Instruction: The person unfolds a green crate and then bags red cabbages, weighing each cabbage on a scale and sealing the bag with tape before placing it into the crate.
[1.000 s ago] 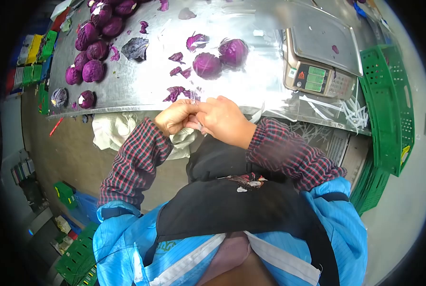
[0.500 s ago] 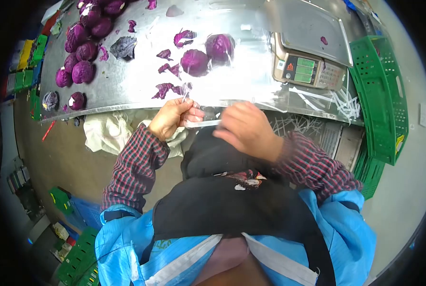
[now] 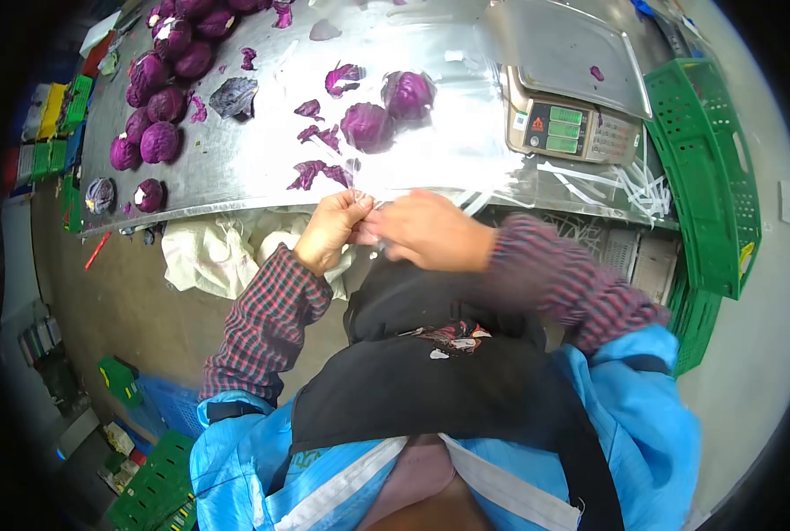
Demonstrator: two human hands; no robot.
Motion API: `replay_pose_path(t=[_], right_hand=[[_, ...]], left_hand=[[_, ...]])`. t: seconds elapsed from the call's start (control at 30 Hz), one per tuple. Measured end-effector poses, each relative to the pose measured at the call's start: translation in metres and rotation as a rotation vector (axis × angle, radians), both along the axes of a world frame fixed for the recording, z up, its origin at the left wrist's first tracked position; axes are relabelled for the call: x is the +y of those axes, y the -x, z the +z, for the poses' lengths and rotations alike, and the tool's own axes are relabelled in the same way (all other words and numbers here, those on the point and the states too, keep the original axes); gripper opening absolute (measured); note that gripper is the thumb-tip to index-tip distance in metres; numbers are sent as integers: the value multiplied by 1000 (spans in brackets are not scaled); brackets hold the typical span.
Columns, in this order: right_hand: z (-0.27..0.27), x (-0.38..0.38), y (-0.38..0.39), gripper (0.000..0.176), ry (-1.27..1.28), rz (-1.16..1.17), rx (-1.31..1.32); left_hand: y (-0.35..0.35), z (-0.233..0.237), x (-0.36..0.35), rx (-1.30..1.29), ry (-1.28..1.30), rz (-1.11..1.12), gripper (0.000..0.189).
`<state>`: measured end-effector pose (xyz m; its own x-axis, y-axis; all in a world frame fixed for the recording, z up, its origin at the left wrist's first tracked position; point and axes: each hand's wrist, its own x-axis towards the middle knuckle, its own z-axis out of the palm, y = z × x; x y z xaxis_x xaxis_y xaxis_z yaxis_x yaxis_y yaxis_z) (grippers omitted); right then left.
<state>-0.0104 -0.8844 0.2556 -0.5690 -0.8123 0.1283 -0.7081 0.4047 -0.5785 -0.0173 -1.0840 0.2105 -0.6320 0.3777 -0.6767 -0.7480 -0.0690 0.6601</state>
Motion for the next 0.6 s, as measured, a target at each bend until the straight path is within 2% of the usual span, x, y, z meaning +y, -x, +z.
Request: replay_pose_path(t=[0.03,0.13,0.17,0.2,0.23,0.27,0.3,0.37,0.4,0.43,0.47,0.5,0.53,0.6], right_hand=[[18,22,-1,23,-117,176,-66],[53,109,-38,13,-602,356,36],[48,163,-60,10,-678,419,20],[47,226,-88,13,-949,477,-68],[40,286,-121,6,-1459,318,-383],[45,317,-122,7,-1508,282,-547],[49,334,-113,9,-1554,245,-704],[50,288,-53,24,-1364,-81,-564],[50,258,-29,46,-808,-290,-270],[48,218,-3,63,-683,-478,-86],[44,185,25,68,-503,-516,70],[21,169,49,72,-273,-510,98],[10,148,72,70,-264,-398,157],[0,101,99,61,-197,-199,237]], left_hand=[[-1,1,0,-2,-8,-4,17],[1,-5,-6,-80,-40,-39,21],[-1,-6,-9,-81,-46,-43,21],[-1,-7,-13,-58,-81,-69,25],[-2,-7,-17,-36,-115,-98,29],[0,2,-24,-89,-132,-157,40],[-2,2,-32,-80,-140,-150,40],[-13,-2,-44,6,-338,174,49],[-18,-17,-43,160,7,259,49],[-23,-44,-42,552,480,234,51],[-20,-51,-38,745,577,228,53],[-12,-54,-31,943,674,220,56],[-3,-50,-25,1193,792,149,56],[13,-50,-7,1329,727,211,48]])
